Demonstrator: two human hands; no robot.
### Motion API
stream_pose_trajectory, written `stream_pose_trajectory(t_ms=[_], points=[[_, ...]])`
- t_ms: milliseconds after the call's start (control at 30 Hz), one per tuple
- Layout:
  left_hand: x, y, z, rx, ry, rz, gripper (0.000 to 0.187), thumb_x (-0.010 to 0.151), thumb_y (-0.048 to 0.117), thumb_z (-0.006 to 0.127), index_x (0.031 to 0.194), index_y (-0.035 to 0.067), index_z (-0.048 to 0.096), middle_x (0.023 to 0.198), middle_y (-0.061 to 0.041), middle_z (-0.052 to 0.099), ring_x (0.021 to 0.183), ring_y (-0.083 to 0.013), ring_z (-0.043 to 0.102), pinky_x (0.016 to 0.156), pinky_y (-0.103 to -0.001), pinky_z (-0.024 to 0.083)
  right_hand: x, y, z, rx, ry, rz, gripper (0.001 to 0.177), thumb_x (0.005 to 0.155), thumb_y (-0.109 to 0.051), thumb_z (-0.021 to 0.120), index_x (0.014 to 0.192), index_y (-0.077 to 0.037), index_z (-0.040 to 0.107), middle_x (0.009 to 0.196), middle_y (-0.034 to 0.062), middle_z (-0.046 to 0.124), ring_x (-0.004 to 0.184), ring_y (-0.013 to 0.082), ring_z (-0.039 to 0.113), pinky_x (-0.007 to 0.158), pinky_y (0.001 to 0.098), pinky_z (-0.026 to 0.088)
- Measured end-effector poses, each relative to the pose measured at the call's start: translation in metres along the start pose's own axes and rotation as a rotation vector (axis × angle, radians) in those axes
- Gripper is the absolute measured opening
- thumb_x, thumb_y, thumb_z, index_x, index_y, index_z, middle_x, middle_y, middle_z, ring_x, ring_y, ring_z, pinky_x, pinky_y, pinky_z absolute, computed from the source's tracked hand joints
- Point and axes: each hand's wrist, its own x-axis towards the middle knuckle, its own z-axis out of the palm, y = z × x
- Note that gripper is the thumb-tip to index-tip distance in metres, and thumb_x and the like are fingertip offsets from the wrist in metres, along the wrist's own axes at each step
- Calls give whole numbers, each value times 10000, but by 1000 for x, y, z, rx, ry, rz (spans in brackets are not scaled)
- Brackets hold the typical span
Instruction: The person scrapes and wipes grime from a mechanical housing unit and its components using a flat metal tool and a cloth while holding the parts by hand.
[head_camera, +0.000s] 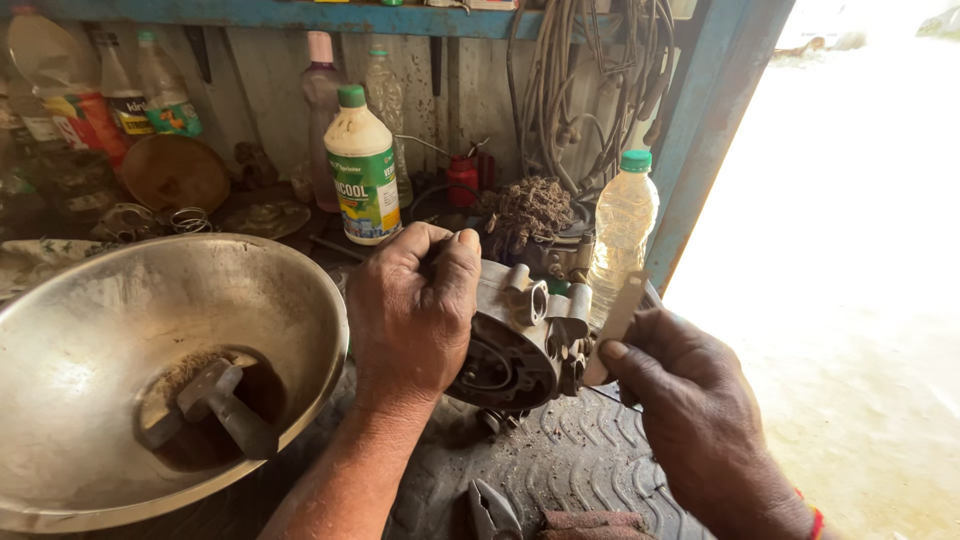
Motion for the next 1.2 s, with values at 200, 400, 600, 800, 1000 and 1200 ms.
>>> stream_pose_trajectory(t_ms=[200, 400, 600, 800, 1000, 1200], points=[[-4, 0, 1, -10, 31, 51, 277, 938, 283, 667, 815, 35, 692, 588, -73, 646, 517, -172, 616, 523, -333, 483, 1, 13, 5, 301, 135, 232, 195, 926, -65, 646, 1055, 57, 727, 802, 71, 650, 626, 122, 470, 586, 285, 410], [-5, -2, 0, 22, 45, 72, 297, 952, 287, 659, 798, 34, 678, 594, -88, 646, 521, -179, 627, 540, -344, 489, 3, 20, 10, 582, 154, 296, 183, 933, -88, 622, 1073, 19, 672, 830, 54, 661, 618, 111, 509, 586, 243, 442], [0, -4, -3, 39, 53, -119, 323, 929, 345, 640, 803, 54, 708, 567, -100, 677, 526, -226, 674, 549, -369, 512, 5, 23, 3, 481, 171, 144, 165, 878, -34, 633, 1006, 64, 670, 871, 148, 766, 676, 203, 657, 628, 324, 504], [1, -7, -5, 80, 121, -50, 350, 941, 369, 631, 852, 42, 721, 638, -113, 703, 599, -237, 704, 601, -378, 531, 2, 32, -6, 301, 149, 54, 174, 827, -35, 697, 958, 70, 648, 841, 193, 784, 729, 246, 714, 675, 372, 541], [-5, -2, -4, 110, 91, -27, 357, 944, 363, 631, 838, 33, 714, 676, -103, 720, 630, -224, 710, 606, -373, 542, 4, 34, -4, 211, 208, 14, 182, 821, -26, 748, 893, 140, 730, 819, 127, 694, 687, 251, 721, 636, 385, 567], [-6, -1, -1, 84, 107, -41, 339, 944, 346, 643, 851, 27, 712, 678, -88, 715, 616, -197, 693, 602, -354, 539, 5, 34, 3, 377, 176, 40, 190, 800, 12, 718, 984, 59, 712, 804, 165, 755, 630, 223, 691, 593, 341, 566]])
